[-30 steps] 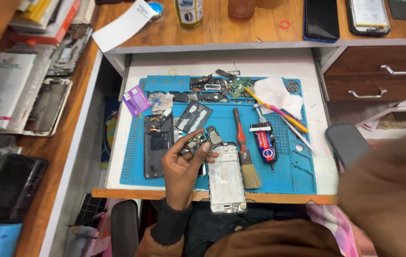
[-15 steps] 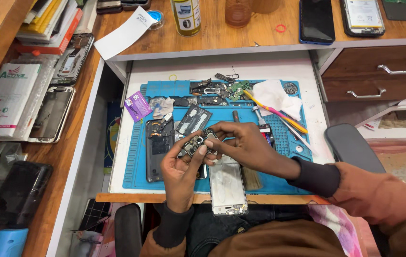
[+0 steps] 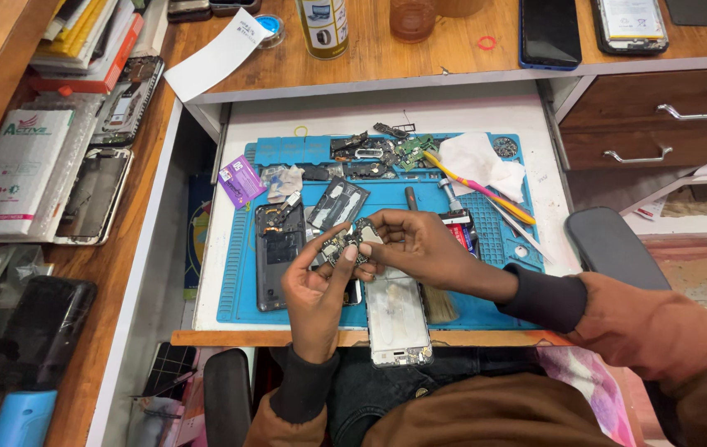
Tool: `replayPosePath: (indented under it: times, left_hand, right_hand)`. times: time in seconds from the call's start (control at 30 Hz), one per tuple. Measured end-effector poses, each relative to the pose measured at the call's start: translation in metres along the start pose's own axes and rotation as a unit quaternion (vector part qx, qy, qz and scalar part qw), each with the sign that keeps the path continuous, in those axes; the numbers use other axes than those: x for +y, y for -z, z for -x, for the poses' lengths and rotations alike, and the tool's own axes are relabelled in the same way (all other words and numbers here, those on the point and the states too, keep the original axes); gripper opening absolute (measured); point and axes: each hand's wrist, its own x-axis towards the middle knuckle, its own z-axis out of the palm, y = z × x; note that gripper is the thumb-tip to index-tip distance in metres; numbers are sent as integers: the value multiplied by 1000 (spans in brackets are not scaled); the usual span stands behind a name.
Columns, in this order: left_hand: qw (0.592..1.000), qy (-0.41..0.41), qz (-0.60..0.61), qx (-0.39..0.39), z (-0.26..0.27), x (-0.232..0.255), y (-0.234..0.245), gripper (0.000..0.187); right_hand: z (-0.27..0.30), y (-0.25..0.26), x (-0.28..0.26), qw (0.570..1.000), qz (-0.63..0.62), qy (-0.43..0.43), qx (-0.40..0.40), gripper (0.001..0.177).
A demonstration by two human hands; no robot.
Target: The person disassembles a smartphone, removing the back cover and battery to access the internal components. They then handle the motherboard, detaching a small circuit board and placing it on the workbench.
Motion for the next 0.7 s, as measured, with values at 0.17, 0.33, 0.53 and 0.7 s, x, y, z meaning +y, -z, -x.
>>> replayPosePath:
  times: [0.17, 0.33, 0.53, 0.7]
  left_hand:
    - [1000, -9, -23, 1, 0, 2, 0, 39]
    - [1000, -8, -10, 0, 0, 1, 1, 39]
    - [1000, -18, -3, -4, -1, 1, 3, 38]
    - [1000, 2, -8, -13, 0, -1, 3, 37]
  right_hand:
    - [0, -2, 3, 1000, 6, 13, -2, 20]
    - [1, -5, -1, 1000, -5, 4, -4, 21]
    - [2, -5, -1, 999, 41, 12, 3, 23]
    - [7, -10, 3, 995, 82, 4, 63, 31]
